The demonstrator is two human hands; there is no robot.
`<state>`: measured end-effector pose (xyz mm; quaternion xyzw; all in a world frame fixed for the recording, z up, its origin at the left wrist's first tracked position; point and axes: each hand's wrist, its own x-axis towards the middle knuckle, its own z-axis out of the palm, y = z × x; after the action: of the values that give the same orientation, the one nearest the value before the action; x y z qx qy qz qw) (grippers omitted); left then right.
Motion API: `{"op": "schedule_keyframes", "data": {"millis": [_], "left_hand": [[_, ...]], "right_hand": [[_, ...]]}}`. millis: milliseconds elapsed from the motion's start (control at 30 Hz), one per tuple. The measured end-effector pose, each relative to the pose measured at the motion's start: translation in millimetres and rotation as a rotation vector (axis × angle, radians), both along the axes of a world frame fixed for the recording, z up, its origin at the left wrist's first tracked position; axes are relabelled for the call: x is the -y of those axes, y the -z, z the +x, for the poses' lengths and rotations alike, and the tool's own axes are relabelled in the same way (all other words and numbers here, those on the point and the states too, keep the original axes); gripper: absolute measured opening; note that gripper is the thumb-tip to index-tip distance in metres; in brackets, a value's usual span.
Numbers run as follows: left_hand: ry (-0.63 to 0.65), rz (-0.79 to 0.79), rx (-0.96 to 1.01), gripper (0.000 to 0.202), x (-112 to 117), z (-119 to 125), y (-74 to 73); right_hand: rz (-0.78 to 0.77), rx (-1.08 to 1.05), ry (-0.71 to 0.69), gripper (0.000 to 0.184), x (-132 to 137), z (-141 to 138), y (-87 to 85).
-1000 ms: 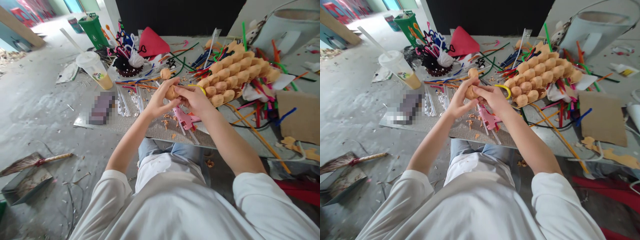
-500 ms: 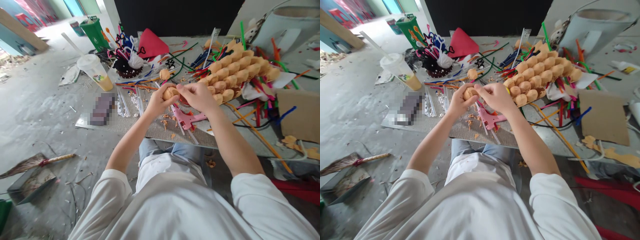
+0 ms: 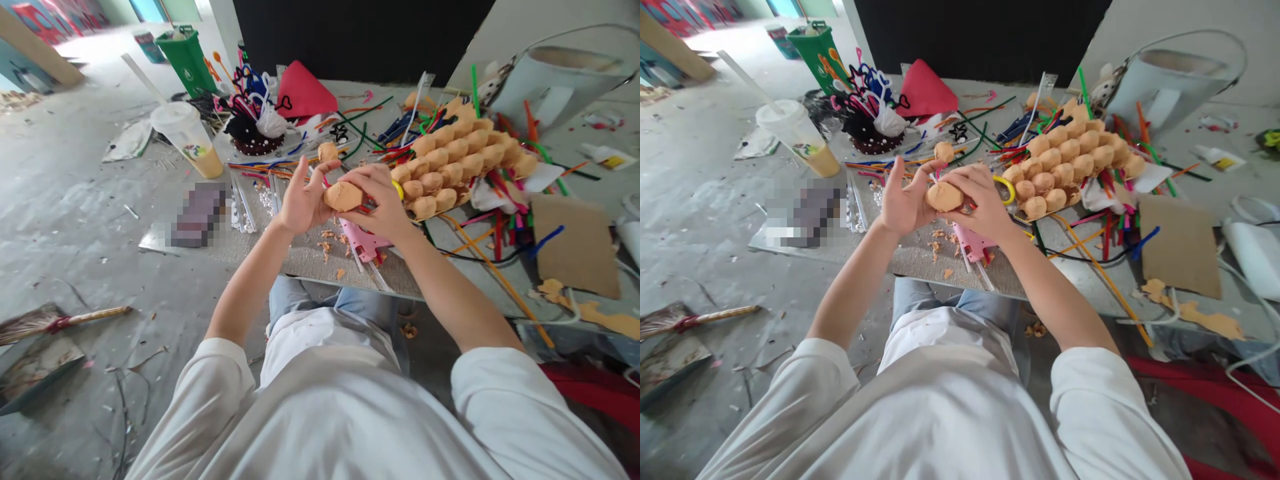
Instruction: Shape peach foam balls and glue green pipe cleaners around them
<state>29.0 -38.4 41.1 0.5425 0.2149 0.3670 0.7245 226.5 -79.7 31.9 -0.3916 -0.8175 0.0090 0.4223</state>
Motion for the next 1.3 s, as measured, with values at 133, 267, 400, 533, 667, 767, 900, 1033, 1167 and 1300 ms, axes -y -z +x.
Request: {"op": "schedule_keyframes", "data": {"millis": [133,267,400,533,667,767,900,1033,1167,1300], "left_hand": [[-0.066,-0.031,0.063,0.077,5,-6,-7.1],[-0.046,0.02,0.125,0.063,15,8,2.6],[-0.258,0.234,0.166,0.063,35,25,10.5],[-0.29,0.322,0.184,0.053,55,17,8.5],[-0.101,0.426,0.184,0.049,75,-3,4.2],[-0.058,0.426,0.153,0.058,88,-11,4.0],[-0.135,0.423,0.16,0.066,99,-9,7.5],[-0.132,0.407,0.212,0.059,107,-2,12.2],[-0.215,0.486,0.285,0.06,109,8,23.6],[-0.323,0.584,0.309,0.055,106,15,42.4]], "right_hand": [[0.124,-0.09,0.055,0.047,7,1,-5.8],[0.229,-0.064,0.208,0.051,7,-4,-2.7],[0.353,-0.018,0.181,0.049,15,-15,-3.1],[0.282,0.042,0.007,0.07,41,-18,-18.8],[0.173,-0.018,-0.159,0.079,74,-14,-32.4],[0.124,-0.101,-0.201,0.079,88,-14,-31.8],[-0.121,-0.343,-0.281,0.063,94,-17,-21.8],[-0.142,-0.518,-0.19,0.037,98,-26,-16.2],[-0.207,-0.583,-0.172,0.024,105,-37,-21.7],[-0.306,-0.685,-0.258,0.019,106,-40,-25.5]]}}
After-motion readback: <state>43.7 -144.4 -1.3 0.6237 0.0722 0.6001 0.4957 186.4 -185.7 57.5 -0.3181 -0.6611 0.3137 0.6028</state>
